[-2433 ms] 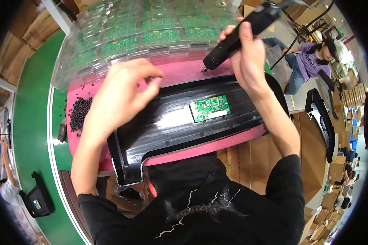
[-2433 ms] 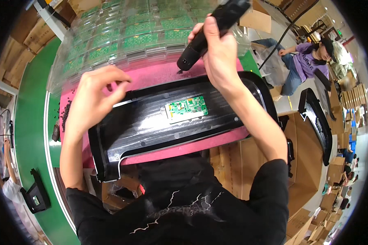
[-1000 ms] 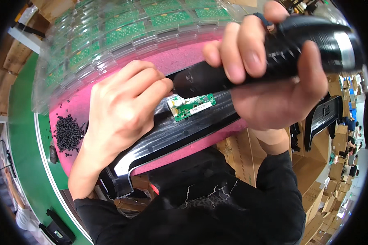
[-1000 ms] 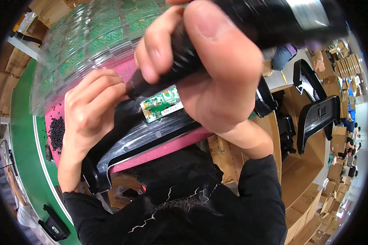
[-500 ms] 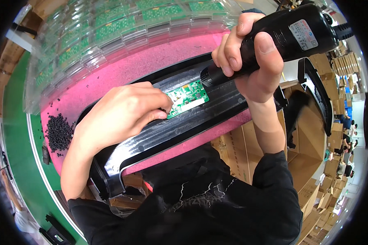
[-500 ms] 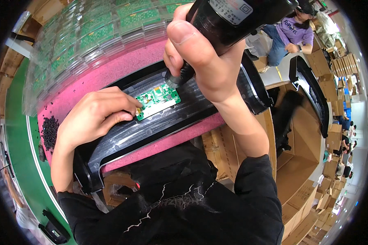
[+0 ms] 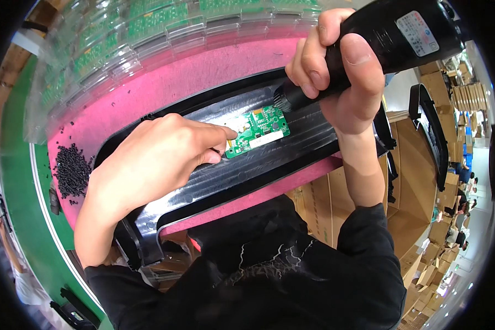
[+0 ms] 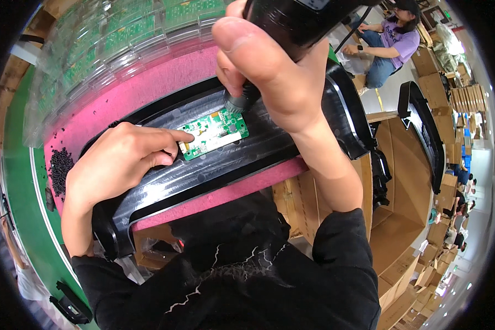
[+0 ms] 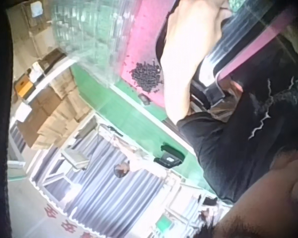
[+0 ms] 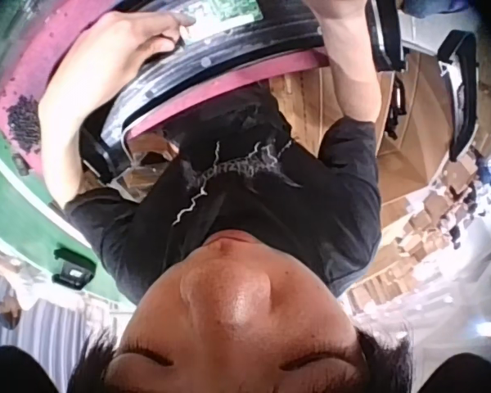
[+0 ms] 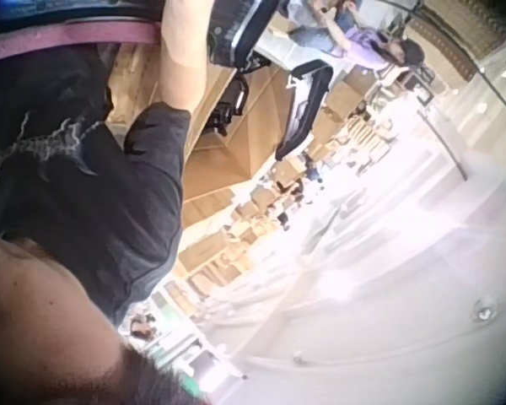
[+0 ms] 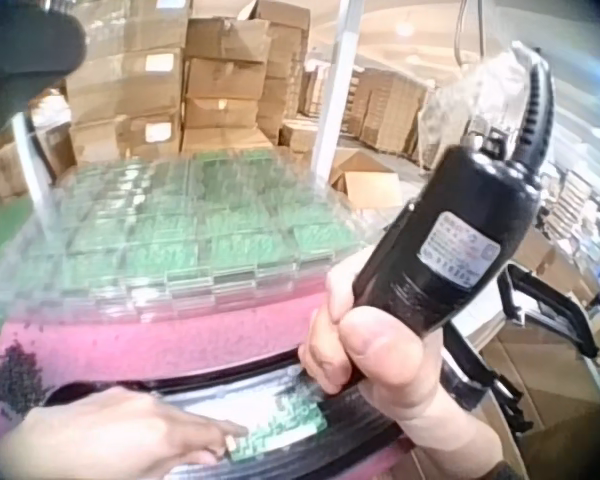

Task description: Assembling a circuit board into a plastic housing component using an electric screwdriver.

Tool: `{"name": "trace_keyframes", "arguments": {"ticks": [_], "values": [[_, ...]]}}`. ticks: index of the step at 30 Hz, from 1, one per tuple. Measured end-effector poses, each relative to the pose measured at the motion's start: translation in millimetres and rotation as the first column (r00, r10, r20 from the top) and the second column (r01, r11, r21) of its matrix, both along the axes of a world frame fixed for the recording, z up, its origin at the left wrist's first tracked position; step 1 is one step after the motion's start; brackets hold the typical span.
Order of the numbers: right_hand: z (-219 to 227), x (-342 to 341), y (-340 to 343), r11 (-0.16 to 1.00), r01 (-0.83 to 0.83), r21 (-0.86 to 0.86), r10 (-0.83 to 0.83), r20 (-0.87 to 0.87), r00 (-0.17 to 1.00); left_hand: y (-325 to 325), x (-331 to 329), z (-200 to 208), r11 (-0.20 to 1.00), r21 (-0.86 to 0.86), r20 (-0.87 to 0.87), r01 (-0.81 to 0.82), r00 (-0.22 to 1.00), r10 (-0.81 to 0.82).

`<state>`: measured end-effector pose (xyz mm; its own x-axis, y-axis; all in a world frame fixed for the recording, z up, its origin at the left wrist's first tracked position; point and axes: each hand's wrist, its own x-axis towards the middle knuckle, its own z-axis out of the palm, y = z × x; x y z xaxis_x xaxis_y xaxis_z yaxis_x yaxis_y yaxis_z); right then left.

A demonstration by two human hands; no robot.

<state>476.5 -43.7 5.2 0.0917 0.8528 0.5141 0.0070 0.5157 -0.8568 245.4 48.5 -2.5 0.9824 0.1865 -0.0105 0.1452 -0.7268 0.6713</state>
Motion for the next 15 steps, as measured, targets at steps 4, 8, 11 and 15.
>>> {"name": "trace_keyframes", "arguments": {"ticks": [4,8,11,15], "values": [[24,-13,-12,0.944,0.098,-0.316,-0.125,-0.067,0.990,0,-2,-2,1.000,0.009,-0.003,-0.023,1.000,0.023],[3,-17,3,0.993,0.113,0.037,-0.116,0.088,0.989,0,-1,-1,0.999,0.016,-0.010,-0.031,0.999,0.031],[7,-15,-5,0.994,0.109,0.013,-0.110,0.091,0.990,2,0,-2,0.999,0.053,0.013,0.003,1.000,-0.003],[12,-14,-18,0.938,-0.224,0.263,0.269,-0.153,0.951,7,2,-7,1.000,-0.030,0.179,0.001,0.984,0.005]]}}
